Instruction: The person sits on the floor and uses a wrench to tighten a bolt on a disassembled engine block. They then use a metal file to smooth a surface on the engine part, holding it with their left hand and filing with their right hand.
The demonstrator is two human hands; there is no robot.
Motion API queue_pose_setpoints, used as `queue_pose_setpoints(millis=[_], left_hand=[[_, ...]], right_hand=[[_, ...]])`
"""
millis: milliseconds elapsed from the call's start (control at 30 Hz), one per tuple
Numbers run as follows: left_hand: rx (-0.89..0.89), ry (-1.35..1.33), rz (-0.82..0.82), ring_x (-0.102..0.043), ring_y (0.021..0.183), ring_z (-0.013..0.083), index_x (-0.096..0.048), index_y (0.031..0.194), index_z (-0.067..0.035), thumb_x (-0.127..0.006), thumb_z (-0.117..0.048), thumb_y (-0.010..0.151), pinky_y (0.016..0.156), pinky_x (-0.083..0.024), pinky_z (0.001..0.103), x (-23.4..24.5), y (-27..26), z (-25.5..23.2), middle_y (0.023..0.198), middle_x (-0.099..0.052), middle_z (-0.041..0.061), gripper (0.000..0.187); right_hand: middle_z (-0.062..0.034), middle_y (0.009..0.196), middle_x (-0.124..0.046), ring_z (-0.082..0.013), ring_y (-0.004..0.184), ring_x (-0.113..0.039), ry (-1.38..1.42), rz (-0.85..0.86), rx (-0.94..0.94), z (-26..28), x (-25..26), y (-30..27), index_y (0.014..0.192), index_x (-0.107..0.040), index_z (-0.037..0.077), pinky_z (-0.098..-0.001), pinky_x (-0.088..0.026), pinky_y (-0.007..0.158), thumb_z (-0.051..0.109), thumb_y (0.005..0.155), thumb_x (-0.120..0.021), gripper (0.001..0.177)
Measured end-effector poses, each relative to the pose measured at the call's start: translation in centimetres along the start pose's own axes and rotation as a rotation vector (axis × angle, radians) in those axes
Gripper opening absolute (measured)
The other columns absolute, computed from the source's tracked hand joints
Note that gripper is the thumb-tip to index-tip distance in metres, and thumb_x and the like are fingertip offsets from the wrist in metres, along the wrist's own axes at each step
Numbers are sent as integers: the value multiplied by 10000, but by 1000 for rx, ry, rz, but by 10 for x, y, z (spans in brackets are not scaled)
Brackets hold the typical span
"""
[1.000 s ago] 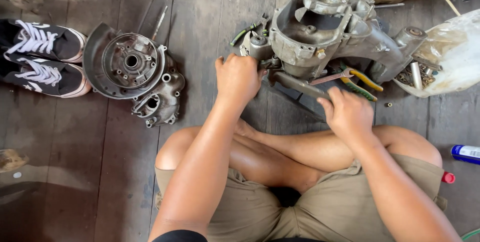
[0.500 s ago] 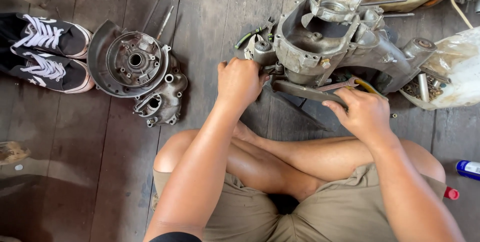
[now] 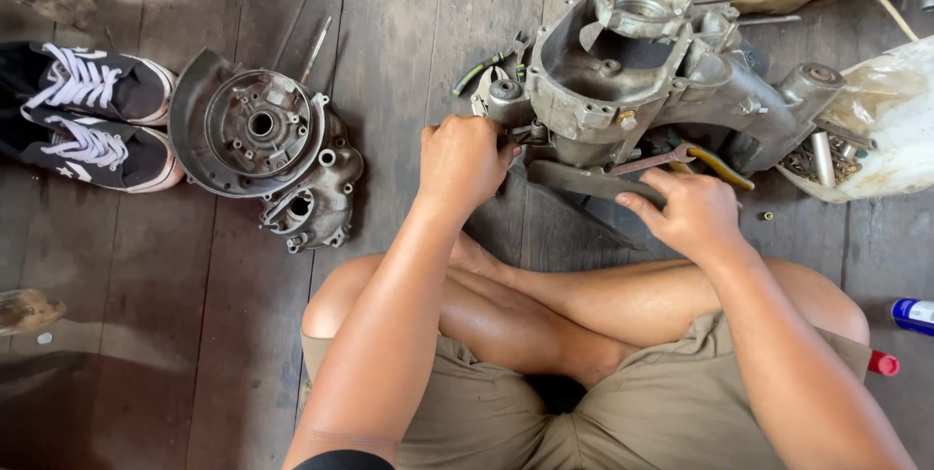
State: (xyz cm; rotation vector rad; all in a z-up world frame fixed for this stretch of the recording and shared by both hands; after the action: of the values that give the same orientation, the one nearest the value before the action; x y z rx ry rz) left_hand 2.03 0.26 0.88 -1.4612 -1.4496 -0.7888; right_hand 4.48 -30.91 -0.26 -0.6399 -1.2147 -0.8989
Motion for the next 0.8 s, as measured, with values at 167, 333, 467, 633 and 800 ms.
queue_pose_setpoints(millis=[167, 333, 467, 633, 800], left_hand=[[7, 1, 4, -708, 929, 302, -801, 923, -170, -704, -383, 892, 949, -493, 522, -3, -4, 4, 748, -719, 43, 236], [21, -14, 31, -695, 975, 289, -806, 1022, -192, -711, -376, 889, 947, -492, 486, 3, -2, 3, 803, -743, 25, 246], [33, -33, 26, -688, 1006, 294, -807, 1039, -171, -716, -355, 895, 983, -475, 496, 4, -4, 0, 827, -749, 42, 252], [34, -38, 12, -674, 1023, 280, -807, 1017, -200, -711, -396, 889, 987, -475, 480, 2, -3, 1, 827, -745, 30, 254], [36, -37, -25, -648, 965, 284, -803, 930, -169, -728, -383, 883, 924, -464, 464, 4, -4, -3, 803, -742, 52, 231]], right_hand=[[-30, 558, -562, -259, 564, -618, -25, -26, -4, 6, 4, 12, 830, -671, 173, -341, -465, 507, 501, 966, -744, 363], [-94, 538, -559, -327, 563, -620, 32, 54, 8, 12, 6, 9, 839, -664, 116, -415, -467, 505, 466, 931, -738, 369], [-41, 553, -566, -274, 569, -619, -13, 9, 31, 3, 7, -1, 799, -667, 167, -385, -481, 538, 519, 936, -724, 381], [-12, 622, -587, -247, 635, -661, -181, -131, 125, 10, 6, -6, 832, -676, 182, -375, -513, 581, 561, 929, -741, 396], [-23, 705, -642, -247, 648, -650, -243, -178, 97, 24, 14, -10, 861, -709, 146, -361, -500, 611, 571, 917, -752, 430]])
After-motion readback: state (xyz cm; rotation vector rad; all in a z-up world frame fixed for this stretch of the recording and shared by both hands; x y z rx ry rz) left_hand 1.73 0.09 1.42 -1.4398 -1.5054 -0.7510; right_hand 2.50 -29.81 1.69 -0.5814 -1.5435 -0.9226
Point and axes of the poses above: each hand's wrist, its own y-axis towards the middle knuckle, its own x-axis out of the back of the hand, z = x × y, the point moved 2 cm from there along y, towards the middle knuckle
